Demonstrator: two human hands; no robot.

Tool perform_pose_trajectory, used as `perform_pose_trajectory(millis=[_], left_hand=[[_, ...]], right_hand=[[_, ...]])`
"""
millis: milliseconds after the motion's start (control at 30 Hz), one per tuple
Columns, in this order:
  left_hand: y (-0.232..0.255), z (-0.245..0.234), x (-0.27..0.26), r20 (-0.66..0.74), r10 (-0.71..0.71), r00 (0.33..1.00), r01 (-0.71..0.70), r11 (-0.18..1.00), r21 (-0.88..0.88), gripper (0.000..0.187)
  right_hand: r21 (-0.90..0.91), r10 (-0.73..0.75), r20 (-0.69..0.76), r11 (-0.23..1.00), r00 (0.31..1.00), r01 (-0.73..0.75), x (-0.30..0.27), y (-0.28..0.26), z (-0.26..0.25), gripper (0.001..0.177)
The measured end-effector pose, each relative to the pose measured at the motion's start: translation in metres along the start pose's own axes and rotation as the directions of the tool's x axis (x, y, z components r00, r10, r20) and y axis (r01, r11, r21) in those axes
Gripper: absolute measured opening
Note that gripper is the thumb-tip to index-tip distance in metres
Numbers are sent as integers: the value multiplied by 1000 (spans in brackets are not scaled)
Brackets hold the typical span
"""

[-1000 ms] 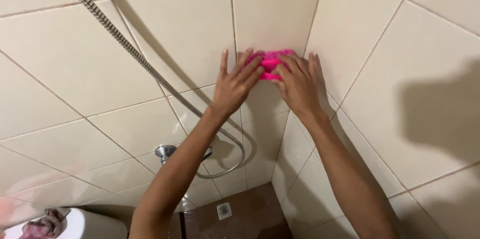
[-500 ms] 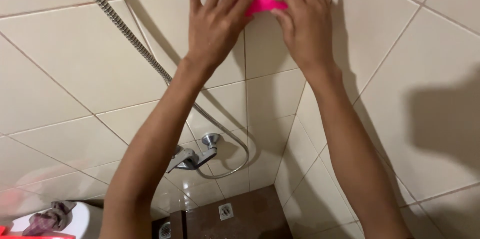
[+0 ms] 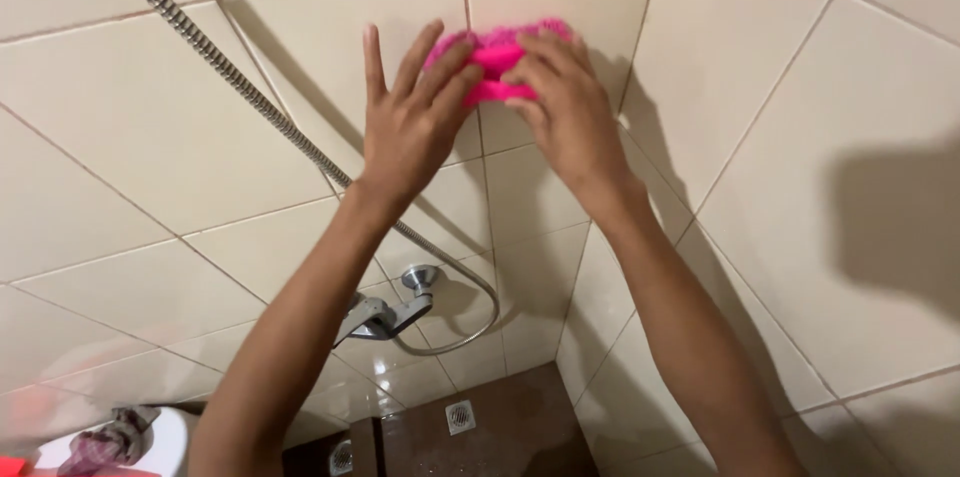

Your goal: Scrubbing the bathroom wall tiles and fixtures with a brush.

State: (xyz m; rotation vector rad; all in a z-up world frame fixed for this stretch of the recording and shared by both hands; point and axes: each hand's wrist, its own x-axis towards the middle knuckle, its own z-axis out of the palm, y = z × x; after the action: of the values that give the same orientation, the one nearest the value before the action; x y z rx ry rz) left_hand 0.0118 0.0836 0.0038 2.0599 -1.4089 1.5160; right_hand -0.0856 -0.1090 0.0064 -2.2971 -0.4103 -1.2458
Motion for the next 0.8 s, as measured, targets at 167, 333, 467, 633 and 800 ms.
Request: perform_pose_trajectory(millis=[167, 333, 467, 633, 800], left_hand=[[16, 5, -23, 29, -72, 997, 72, 997, -8, 22], [23, 10, -44, 59, -101, 993, 103, 994, -25, 16], [31, 18, -71, 115, -118, 986, 117, 993, 11, 6], [37, 20, -99, 188, -154, 970, 150, 988, 33, 2], [24, 11, -88, 118, -207, 971, 204, 978, 32, 10]], right_hand=[[-91, -10, 19, 996, 1000, 12, -19, -2, 15, 19], [-46, 51, 81, 998, 995, -48, -39, 2, 29, 21], [-91, 42, 129, 995, 991, -31, -63, 11, 47, 23], [-152, -67, 167, 984, 984, 93, -78, 9, 61, 34], [-122, -70, 115, 989, 991, 84, -65, 5, 64, 30]])
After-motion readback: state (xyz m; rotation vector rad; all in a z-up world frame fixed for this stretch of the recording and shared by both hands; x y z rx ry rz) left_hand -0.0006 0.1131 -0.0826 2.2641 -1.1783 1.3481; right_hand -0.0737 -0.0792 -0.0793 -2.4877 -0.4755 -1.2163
